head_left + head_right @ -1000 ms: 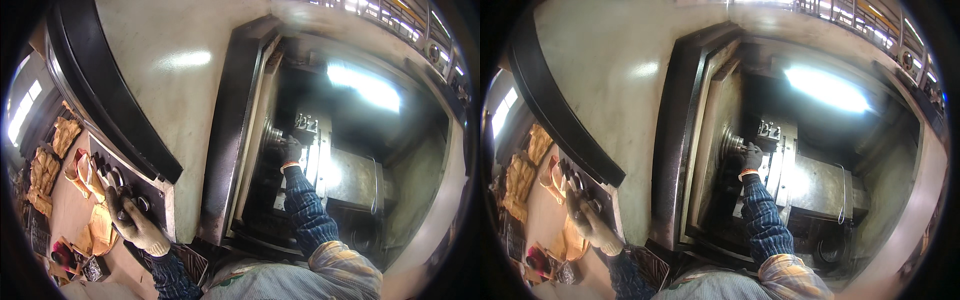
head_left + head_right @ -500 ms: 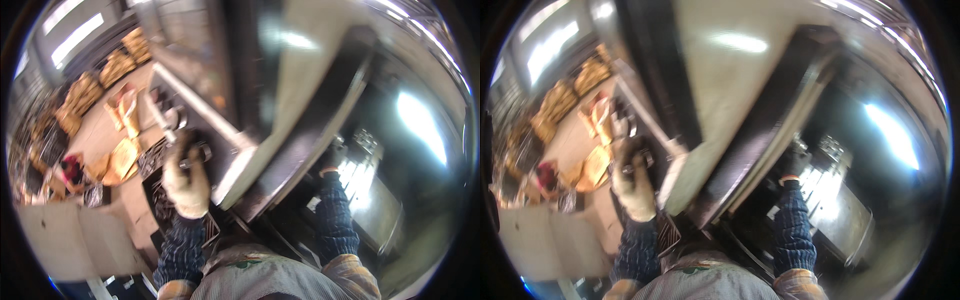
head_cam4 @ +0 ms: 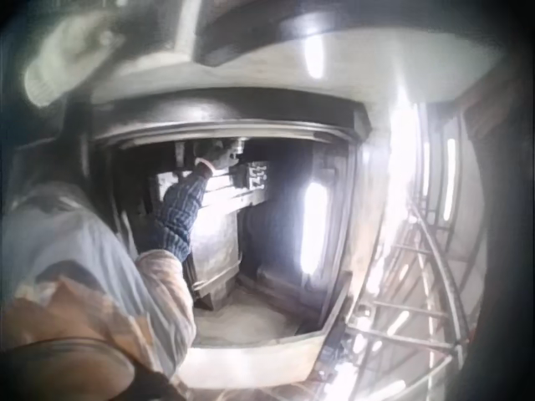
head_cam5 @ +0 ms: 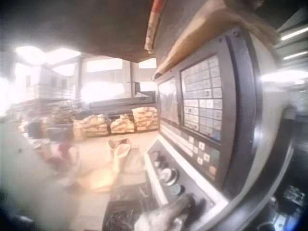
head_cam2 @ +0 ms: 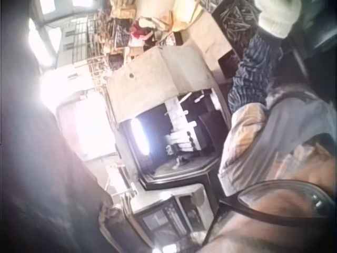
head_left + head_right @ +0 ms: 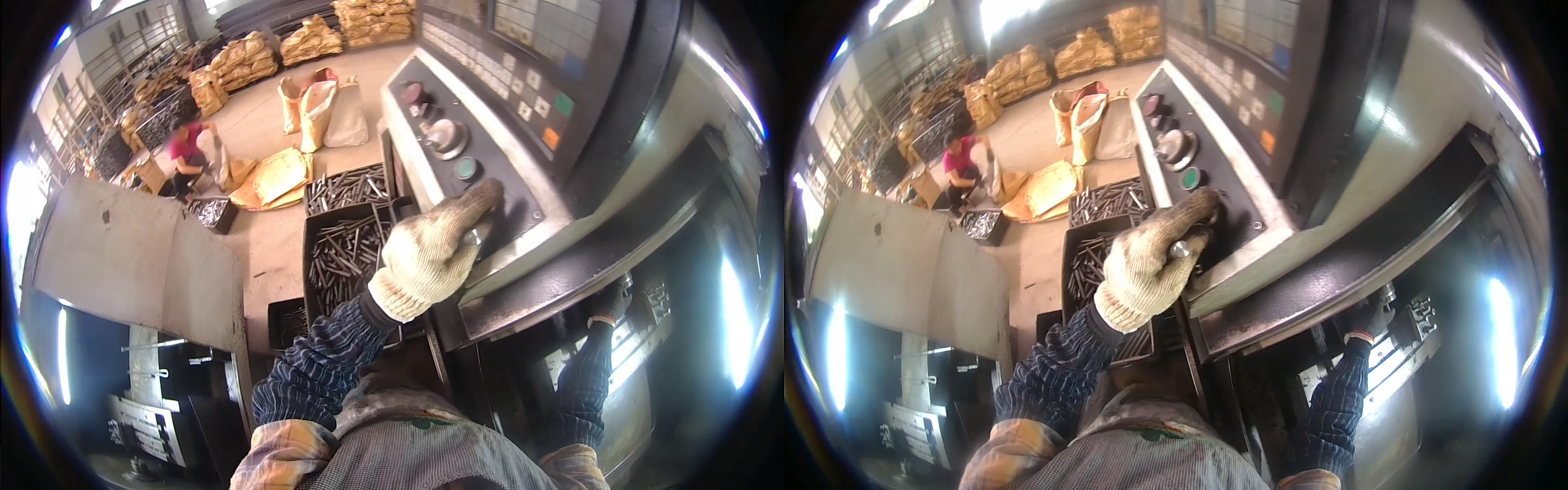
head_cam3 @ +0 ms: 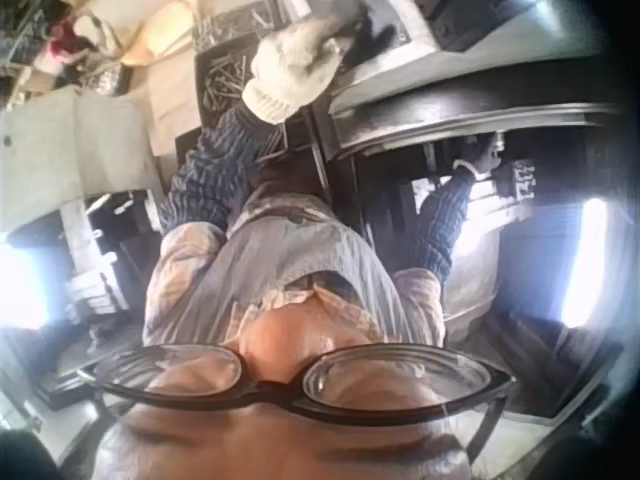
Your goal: The person operates a metal turning machine, repeatedly inserting metal rods into the chuck, starting the machine, and removing finished rods. The person places the finished rods into a nearby bin.
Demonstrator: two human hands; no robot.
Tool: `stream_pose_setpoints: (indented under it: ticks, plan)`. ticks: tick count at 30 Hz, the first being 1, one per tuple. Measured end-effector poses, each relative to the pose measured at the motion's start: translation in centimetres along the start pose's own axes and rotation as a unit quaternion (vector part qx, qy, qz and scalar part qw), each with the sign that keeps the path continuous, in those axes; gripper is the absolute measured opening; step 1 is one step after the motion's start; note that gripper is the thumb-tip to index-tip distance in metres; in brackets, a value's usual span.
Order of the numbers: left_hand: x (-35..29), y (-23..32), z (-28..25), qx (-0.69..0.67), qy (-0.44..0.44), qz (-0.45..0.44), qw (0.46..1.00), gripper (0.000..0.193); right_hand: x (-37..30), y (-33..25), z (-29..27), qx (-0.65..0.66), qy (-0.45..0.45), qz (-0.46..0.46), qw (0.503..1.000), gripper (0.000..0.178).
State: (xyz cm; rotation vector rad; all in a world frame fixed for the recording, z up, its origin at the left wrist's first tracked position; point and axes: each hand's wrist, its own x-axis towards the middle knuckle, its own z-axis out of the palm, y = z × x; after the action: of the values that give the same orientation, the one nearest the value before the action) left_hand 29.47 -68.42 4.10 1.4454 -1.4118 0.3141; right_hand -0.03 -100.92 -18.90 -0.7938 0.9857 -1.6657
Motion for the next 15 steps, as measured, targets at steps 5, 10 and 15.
stream_pose_setpoints:
  ticks: [5,10,15]
  plan:
    - [-5.3,-0.8,-4.2,-0.101,0.158,-0.171,0.967,0.038,-0.8,-0.7,-0.1,-0.015,0.002,-0.06,0.998,0.031]
    - [-12.7,0.1,-18.8,-0.255,0.328,-0.417,0.809,0.033,-3.7,-4.1,-0.2,-0.007,0.021,-0.167,0.986,0.03]
    - [-28.0,1.9,-36.3,-0.333,0.498,-0.218,0.771,0.043,-10.6,-9.1,1.3,0.065,0.037,-0.305,0.949,0.029]
